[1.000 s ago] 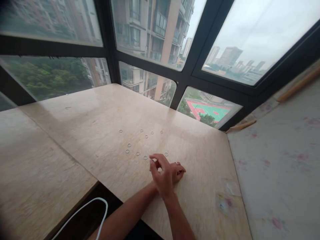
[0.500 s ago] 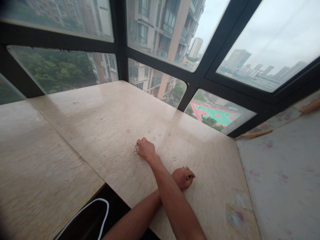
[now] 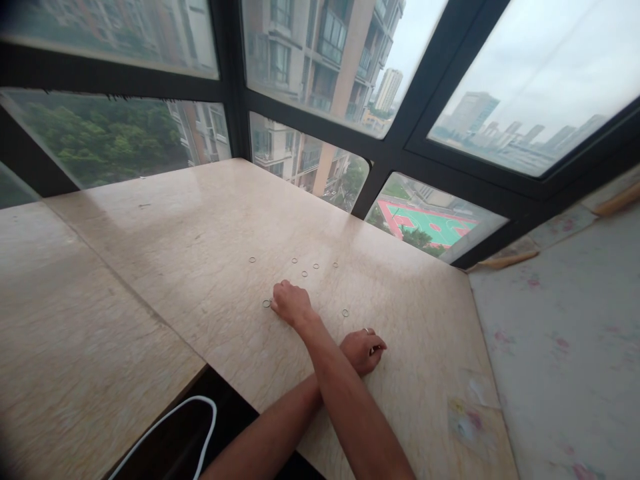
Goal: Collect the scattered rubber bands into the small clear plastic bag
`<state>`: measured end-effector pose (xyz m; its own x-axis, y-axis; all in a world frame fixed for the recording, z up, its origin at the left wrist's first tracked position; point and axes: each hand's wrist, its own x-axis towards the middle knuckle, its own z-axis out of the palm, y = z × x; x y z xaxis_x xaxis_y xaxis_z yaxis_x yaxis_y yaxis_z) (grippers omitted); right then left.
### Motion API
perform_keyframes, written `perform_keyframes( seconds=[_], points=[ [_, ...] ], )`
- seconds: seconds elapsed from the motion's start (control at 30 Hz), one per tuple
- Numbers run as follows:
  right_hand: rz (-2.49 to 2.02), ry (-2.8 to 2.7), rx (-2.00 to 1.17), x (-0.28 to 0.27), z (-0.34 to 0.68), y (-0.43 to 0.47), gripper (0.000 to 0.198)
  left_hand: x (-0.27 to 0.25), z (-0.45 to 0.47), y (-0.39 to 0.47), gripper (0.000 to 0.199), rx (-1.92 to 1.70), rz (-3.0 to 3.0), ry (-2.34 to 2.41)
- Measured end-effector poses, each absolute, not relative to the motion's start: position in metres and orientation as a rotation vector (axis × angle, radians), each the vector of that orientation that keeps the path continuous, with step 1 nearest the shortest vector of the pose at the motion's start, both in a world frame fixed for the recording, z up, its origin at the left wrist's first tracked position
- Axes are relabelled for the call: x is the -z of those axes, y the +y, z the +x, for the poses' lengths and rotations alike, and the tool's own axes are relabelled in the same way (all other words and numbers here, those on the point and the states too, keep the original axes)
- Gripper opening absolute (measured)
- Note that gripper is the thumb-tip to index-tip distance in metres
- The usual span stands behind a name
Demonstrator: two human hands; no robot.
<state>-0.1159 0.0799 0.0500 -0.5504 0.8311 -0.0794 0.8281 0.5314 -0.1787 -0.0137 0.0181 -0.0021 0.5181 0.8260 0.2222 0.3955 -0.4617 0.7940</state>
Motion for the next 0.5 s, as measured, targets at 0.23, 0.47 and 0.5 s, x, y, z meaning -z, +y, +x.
perform_keyframes(
  seconds=[0.23, 0.47, 0.5],
  points=[
    [-1.295, -2.025, -0.843, -0.053, -0.087, 0.071, 0.005, 0.005, -0.013, 0.019, 0.023, -0.81, 2.11, 0.994],
    [-1.231, -1.19, -1.093, -0.061, -0.047, 0.026, 0.023, 0.002, -0.009, 0.019, 0.017, -0.925, 1.927, 1.04],
    [-1.233, -1.116, -1.075, -0.061, -0.039, 0.018, 0.024, 0.003, -0.008, 0.018, 0.014, -0.951, 1.876, 1.076]
  ],
)
